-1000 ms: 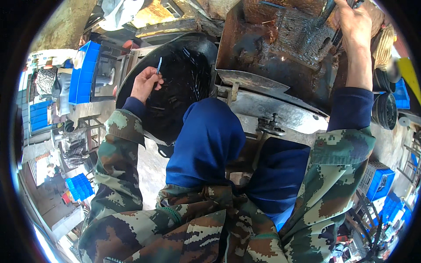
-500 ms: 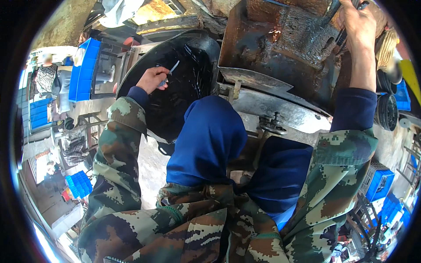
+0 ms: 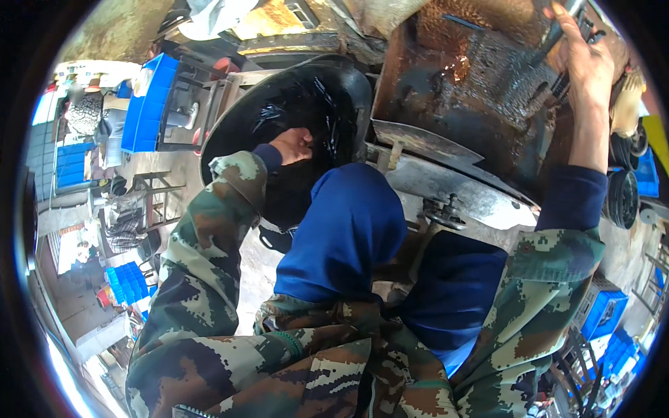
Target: Assembling small metal components and checking them with measuring tools at a workbench.
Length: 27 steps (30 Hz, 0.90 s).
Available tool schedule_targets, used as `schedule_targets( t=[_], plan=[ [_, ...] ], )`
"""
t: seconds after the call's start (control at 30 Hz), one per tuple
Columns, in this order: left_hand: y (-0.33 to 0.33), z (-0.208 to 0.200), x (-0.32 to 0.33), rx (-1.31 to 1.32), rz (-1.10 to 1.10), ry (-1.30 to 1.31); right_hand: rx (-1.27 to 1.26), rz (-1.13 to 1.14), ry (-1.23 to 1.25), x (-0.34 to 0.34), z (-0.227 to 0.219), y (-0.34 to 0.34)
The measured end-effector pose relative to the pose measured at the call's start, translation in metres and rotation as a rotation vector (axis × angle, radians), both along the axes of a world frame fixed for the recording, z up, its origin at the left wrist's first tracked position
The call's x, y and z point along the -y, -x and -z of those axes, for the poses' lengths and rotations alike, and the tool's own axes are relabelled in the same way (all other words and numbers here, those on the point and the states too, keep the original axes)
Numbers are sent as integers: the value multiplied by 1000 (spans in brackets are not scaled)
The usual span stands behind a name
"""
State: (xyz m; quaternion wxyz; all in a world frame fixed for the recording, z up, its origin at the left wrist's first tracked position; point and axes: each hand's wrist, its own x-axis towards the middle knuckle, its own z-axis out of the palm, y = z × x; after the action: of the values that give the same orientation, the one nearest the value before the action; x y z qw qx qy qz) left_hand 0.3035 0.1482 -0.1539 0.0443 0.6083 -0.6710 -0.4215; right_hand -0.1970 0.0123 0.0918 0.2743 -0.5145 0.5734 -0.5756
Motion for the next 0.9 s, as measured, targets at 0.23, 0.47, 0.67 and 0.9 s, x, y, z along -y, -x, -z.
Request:
schedule_targets(
  t=[0.23, 0.47, 0.67, 0.9],
  plan=[
    [5, -77, 3, 90, 3, -183, -68, 53, 31, -6, -4, 5],
    [39, -98, 4, -970, -740, -270, -61, 49, 18, -12, -1, 8],
    [18, -68, -11, -945, -888, -242, 46, -71, 33, -1, -5, -9],
    [20, -67, -10, -680, -766, -284, 190, -165, 115, -16, -16, -10]
  ],
)
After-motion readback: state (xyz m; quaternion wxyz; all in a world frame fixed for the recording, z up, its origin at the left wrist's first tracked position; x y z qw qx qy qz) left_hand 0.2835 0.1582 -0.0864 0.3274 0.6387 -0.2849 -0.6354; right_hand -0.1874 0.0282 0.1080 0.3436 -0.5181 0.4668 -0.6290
